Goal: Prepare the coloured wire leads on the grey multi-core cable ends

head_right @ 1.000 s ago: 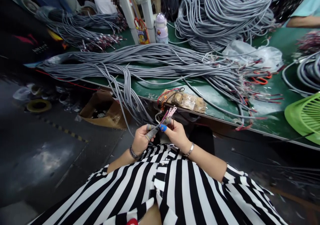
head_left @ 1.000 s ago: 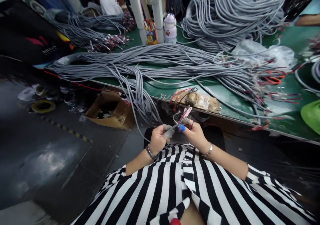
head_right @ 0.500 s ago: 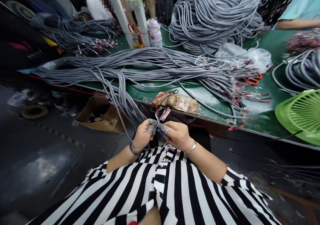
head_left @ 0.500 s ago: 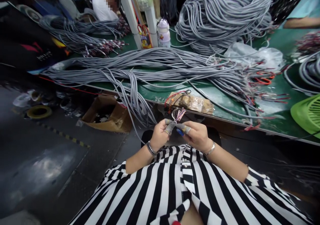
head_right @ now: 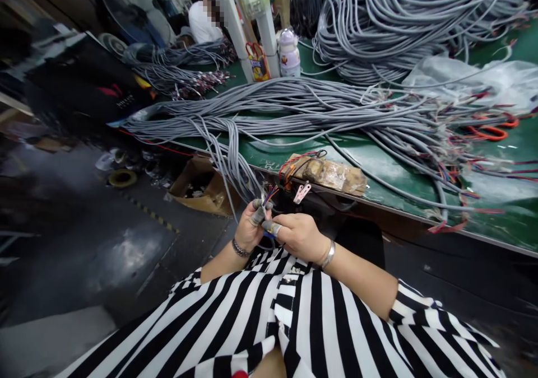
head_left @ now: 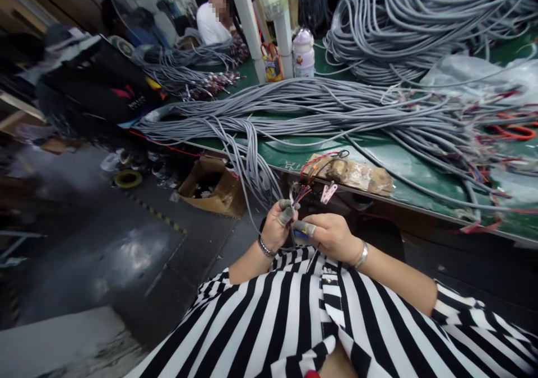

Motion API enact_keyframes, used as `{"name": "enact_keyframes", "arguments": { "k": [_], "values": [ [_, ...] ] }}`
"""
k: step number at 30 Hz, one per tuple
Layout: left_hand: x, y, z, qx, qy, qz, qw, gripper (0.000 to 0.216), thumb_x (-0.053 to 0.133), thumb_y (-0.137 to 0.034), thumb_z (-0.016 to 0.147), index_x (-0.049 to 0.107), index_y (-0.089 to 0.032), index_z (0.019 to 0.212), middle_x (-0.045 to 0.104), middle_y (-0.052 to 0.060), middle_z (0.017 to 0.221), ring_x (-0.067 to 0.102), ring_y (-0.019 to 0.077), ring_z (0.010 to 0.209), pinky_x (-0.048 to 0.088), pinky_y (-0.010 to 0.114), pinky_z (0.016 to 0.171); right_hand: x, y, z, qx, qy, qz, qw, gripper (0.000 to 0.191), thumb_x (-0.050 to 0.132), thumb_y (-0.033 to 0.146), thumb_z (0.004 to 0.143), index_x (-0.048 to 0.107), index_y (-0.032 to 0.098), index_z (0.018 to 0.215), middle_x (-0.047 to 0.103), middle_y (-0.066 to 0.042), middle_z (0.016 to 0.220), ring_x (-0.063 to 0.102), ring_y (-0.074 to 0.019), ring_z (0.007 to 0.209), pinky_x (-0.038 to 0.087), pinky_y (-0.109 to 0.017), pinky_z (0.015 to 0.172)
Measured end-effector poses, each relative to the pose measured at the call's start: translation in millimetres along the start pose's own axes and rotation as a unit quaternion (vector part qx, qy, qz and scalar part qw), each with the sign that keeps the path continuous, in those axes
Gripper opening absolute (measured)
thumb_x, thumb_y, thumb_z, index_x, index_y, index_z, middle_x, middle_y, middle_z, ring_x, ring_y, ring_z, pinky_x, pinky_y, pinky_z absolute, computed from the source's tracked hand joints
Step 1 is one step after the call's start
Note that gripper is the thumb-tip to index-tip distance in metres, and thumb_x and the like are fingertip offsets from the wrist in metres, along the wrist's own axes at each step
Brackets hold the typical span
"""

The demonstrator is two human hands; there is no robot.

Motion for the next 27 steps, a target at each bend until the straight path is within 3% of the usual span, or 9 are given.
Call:
{"name": "enact_keyframes", "arguments": {
  "k": [4,10,13,17,21,24,27],
  "values": [
    [-11.5,-15.5,6.3,0.087,0.015,0.100,0.991,0.036,0.076,-0.048,0.068,0.064,-0.017,0.083,0.061,-0.002,0.062,0.051,0.0078,0.052,0.043,0.021,0.054,-2.6,2.5,5.7,-0.016,-0.022,0.015,1.000,0.028,0.043,0.012,0.088,0.067,0.019,0.101,0.071,-0.007,0.089,0.063,-0.0138,0.072,0.049,-0.025,0.065],
    [-28.8,-55.6,11.9,0.183,0.056,0.302,0.934,0.022,0.075,-0.036,0.072,0.073,-0.018,0.085,0.071,0.005,0.080,0.063,0.0137,0.072,0.051,0.027,0.072,1.6,2.2,13.1,-0.001,-0.034,0.059,0.998,0.030,0.043,0.010,0.087,0.065,0.018,0.105,0.070,-0.007,0.088,0.063,-0.0142,0.072,0.049,-0.025,0.064],
    [-36.3,-50.0,9.6,0.126,0.066,0.303,0.942,0.026,0.077,-0.038,0.070,0.072,-0.017,0.085,0.070,0.004,0.076,0.061,0.0125,0.066,0.051,0.026,0.066,8.1,2.4,11.2,0.002,-0.006,0.108,0.994,0.025,0.045,0.016,0.090,0.065,0.019,0.104,0.069,-0.008,0.087,0.063,-0.0149,0.073,0.049,-0.025,0.065],
    [-42.5,-20.0,3.7,0.020,0.043,0.121,0.992,0.039,0.080,-0.050,0.061,0.066,-0.017,0.078,0.060,-0.002,0.055,0.047,0.0068,0.045,0.038,0.020,0.044,10.5,-1.0,0.2,0.001,0.026,0.186,0.982,0.023,0.047,0.029,0.093,0.067,0.018,0.097,0.067,-0.007,0.080,0.062,-0.0146,0.068,0.048,-0.025,0.063],
    [-45.3,1.0,-1.4,-0.006,-0.009,-0.022,1.000,0.051,0.085,-0.055,0.047,0.058,-0.018,0.069,0.058,-0.003,0.056,0.044,0.0059,0.044,0.035,0.021,0.044,7.3,-11.5,-12.0,0.139,0.002,0.246,0.959,0.030,0.045,0.036,0.094,0.069,0.019,0.087,0.065,-0.006,0.072,0.059,-0.0142,0.063,0.047,-0.026,0.060],
    [-47.5,7.0,-2.7,-0.025,-0.006,-0.027,0.999,0.052,0.088,-0.053,0.041,0.059,-0.018,0.067,0.058,-0.003,0.057,0.046,0.0062,0.046,0.037,0.022,0.046,5.8,-17.2,-14.8,0.273,-0.029,0.260,0.926,0.035,0.048,0.043,0.092,0.069,0.018,0.080,0.065,-0.005,0.068,0.058,-0.0149,0.060,0.047,-0.027,0.059],
    [-49.2,9.8,-3.0,-0.036,0.024,0.005,0.999,0.048,0.089,-0.049,0.044,0.065,-0.016,0.070,0.062,-0.001,0.060,0.050,0.0071,0.049,0.041,0.022,0.049,6.6,-19.0,-13.4,0.334,-0.024,0.322,0.886,0.039,0.052,0.053,0.088,0.069,0.018,0.083,0.069,-0.006,0.076,0.062,-0.0174,0.069,0.051,-0.030,0.066]
  ]
}}
Point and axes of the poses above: each hand's wrist, its own z-axis towards the middle knuckle, its own x-axis out of the palm, y = z × x, the point moved 1 cm from there along z, towards the middle knuckle
